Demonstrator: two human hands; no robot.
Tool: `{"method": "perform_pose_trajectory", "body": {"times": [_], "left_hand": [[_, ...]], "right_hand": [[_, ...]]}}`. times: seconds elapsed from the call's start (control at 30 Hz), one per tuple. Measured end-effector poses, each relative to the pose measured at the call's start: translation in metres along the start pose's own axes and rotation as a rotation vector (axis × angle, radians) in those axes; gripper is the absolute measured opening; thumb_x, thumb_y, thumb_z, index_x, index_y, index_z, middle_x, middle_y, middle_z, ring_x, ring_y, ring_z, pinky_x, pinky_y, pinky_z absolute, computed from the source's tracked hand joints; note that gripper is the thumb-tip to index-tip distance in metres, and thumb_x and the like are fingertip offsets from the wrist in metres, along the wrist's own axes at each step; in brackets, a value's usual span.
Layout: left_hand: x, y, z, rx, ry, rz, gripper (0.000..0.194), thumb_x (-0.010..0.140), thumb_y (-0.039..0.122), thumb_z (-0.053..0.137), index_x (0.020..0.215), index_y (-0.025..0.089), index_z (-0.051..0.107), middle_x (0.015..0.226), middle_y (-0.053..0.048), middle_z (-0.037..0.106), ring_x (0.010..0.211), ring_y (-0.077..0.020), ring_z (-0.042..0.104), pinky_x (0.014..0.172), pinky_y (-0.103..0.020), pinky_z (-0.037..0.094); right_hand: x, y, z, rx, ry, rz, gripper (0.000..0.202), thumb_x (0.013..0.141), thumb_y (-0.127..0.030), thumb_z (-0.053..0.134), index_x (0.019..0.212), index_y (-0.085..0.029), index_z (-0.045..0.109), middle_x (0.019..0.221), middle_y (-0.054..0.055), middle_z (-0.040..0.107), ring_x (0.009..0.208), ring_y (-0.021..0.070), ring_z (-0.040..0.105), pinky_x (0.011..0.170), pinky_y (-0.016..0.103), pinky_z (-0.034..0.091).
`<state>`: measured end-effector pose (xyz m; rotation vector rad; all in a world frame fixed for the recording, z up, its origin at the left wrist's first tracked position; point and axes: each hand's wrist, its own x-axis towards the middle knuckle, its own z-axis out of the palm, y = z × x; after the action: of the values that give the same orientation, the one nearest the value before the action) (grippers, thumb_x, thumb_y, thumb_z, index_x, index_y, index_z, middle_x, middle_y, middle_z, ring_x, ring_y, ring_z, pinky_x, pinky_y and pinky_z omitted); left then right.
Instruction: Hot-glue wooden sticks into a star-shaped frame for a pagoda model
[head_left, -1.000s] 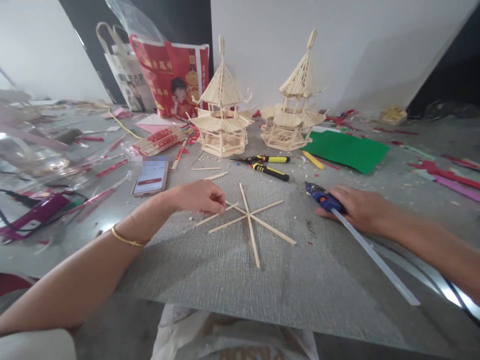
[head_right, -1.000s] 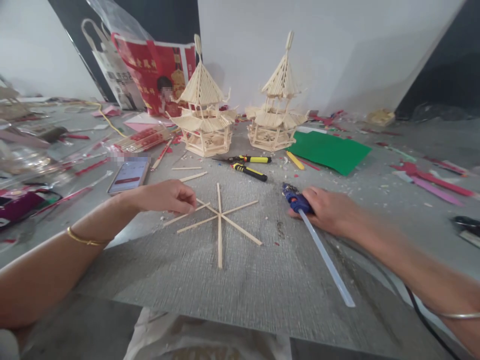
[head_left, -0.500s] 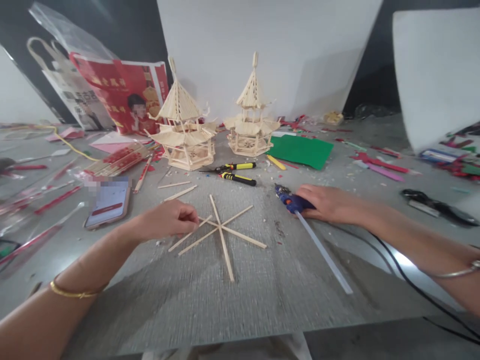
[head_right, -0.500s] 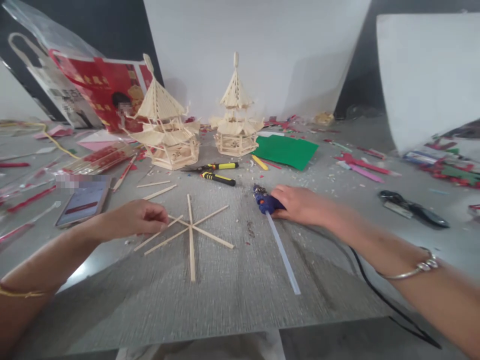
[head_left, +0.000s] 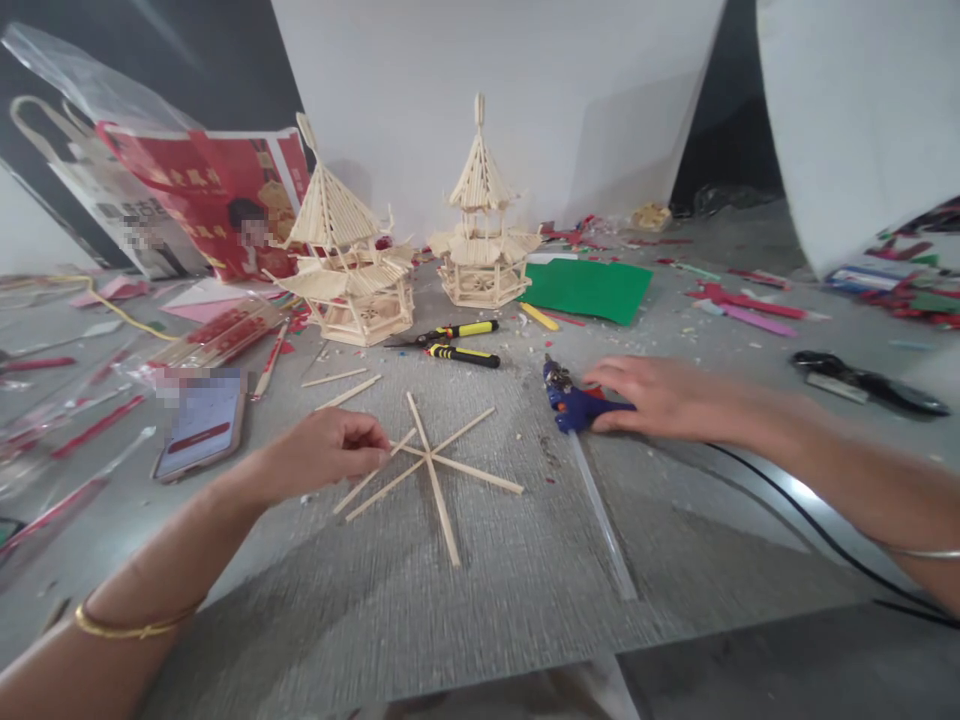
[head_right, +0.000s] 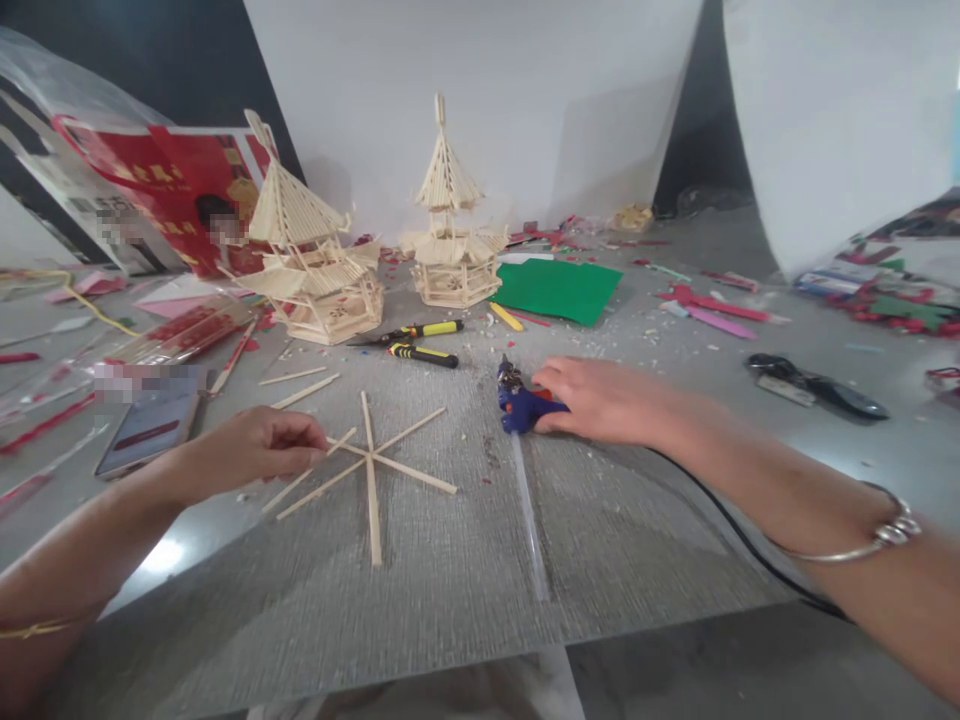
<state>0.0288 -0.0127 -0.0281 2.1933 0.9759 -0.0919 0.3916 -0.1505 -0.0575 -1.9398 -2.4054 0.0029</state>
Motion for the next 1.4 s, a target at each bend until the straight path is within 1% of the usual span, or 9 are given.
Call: {"method": "perform_pose_trajectory", "body": {"times": [0.13, 0.2, 0.43, 0.6, 0.8, 0.97, 1.1, 1.23, 1.4], "left_hand": [[-0.001, 0.001, -0.001, 0.001, 0.006, -0.020, 0.026, 0.072, 0.042, 0.055, 0.076, 0.017, 0.059, 0.056, 0.006, 0.046, 0.051, -0.0060, 0.040, 0.048, -0.018, 0.032], [-0.002, 0.003, -0.003, 0.005, 0.013, -0.029, 0.027, 0.072, 0.042, 0.056, 0.077, 0.017, 0.059, 0.056, 0.006, 0.047, 0.051, -0.0063, 0.041, 0.048, -0.018, 0.033], [-0.005, 0.006, -0.004, -0.028, 0.042, -0.035, 0.025, 0.073, 0.041, 0.056, 0.078, 0.016, 0.059, 0.055, 0.005, 0.050, 0.050, -0.0063, 0.044, 0.046, -0.017, 0.034], [0.001, 0.010, -0.001, 0.033, -0.009, 0.002, 0.021, 0.072, 0.036, 0.054, 0.076, 0.016, 0.061, 0.057, 0.004, 0.052, 0.051, -0.0075, 0.046, 0.049, -0.019, 0.036], [0.019, 0.028, -0.006, 0.184, -0.044, 0.106, 0.021, 0.070, 0.032, 0.053, 0.074, 0.015, 0.065, 0.057, 0.002, 0.058, 0.054, -0.0096, 0.053, 0.052, -0.020, 0.037], [0.056, 0.053, 0.003, 0.277, -0.011, 0.182, 0.018, 0.066, 0.024, 0.053, 0.071, 0.014, 0.068, 0.057, 0.000, 0.062, 0.055, -0.0105, 0.056, 0.054, -0.021, 0.037], [0.082, 0.063, 0.010, 0.341, 0.004, 0.209, 0.017, 0.063, 0.020, 0.053, 0.067, 0.013, 0.067, 0.055, -0.001, 0.063, 0.054, -0.0108, 0.056, 0.052, -0.021, 0.036], [0.091, 0.068, 0.011, 0.393, -0.002, 0.181, 0.018, 0.063, 0.021, 0.052, 0.066, 0.013, 0.067, 0.054, -0.002, 0.063, 0.055, -0.0121, 0.057, 0.053, -0.022, 0.036], [0.092, 0.069, 0.013, 0.415, -0.038, 0.152, 0.016, 0.063, 0.019, 0.052, 0.064, 0.013, 0.067, 0.054, -0.001, 0.063, 0.054, -0.0118, 0.056, 0.052, -0.022, 0.035]], "right_hand": [[-0.003, -0.014, -0.007, -0.083, 0.236, -0.011, 0.038, 0.089, -0.046, 0.046, 0.104, -0.014, 0.062, 0.105, 0.013, 0.061, 0.093, 0.0260, 0.059, 0.079, 0.039, 0.046], [-0.002, -0.028, -0.013, -0.079, 0.280, -0.020, 0.034, 0.091, -0.041, 0.045, 0.099, -0.014, 0.064, 0.099, 0.012, 0.062, 0.089, 0.0233, 0.060, 0.078, 0.036, 0.046], [0.013, -0.083, -0.018, 0.004, 0.161, -0.080, 0.025, 0.091, -0.026, 0.046, 0.085, -0.016, 0.067, 0.084, 0.006, 0.064, 0.074, 0.0165, 0.059, 0.066, 0.029, 0.040], [0.021, -0.113, -0.015, 0.124, 0.033, -0.159, 0.021, 0.089, -0.022, 0.048, 0.082, -0.014, 0.066, 0.082, 0.006, 0.064, 0.076, 0.0167, 0.060, 0.067, 0.029, 0.040], [0.009, -0.113, -0.018, 0.094, 0.081, -0.138, 0.022, 0.090, -0.025, 0.048, 0.082, -0.015, 0.066, 0.077, 0.005, 0.063, 0.070, 0.0165, 0.060, 0.062, 0.029, 0.039], [-0.006, -0.117, -0.017, 0.114, 0.115, -0.177, 0.019, 0.090, -0.025, 0.049, 0.083, -0.017, 0.064, 0.078, 0.004, 0.063, 0.069, 0.0150, 0.060, 0.061, 0.027, 0.040], [-0.018, -0.120, -0.010, 0.131, 0.146, -0.180, 0.017, 0.088, -0.024, 0.049, 0.080, -0.018, 0.062, 0.075, 0.003, 0.061, 0.064, 0.0154, 0.059, 0.057, 0.028, 0.039], [-0.030, -0.118, -0.004, 0.158, 0.220, -0.219, 0.014, 0.086, -0.022, 0.051, 0.079, -0.018, 0.062, 0.072, 0.003, 0.060, 0.063, 0.0159, 0.059, 0.054, 0.028, 0.038], [-0.038, -0.115, -0.002, 0.206, 0.234, -0.204, 0.012, 0.086, -0.021, 0.051, 0.079, -0.019, 0.061, 0.071, 0.002, 0.059, 0.060, 0.0147, 0.058, 0.052, 0.027, 0.038]]}}
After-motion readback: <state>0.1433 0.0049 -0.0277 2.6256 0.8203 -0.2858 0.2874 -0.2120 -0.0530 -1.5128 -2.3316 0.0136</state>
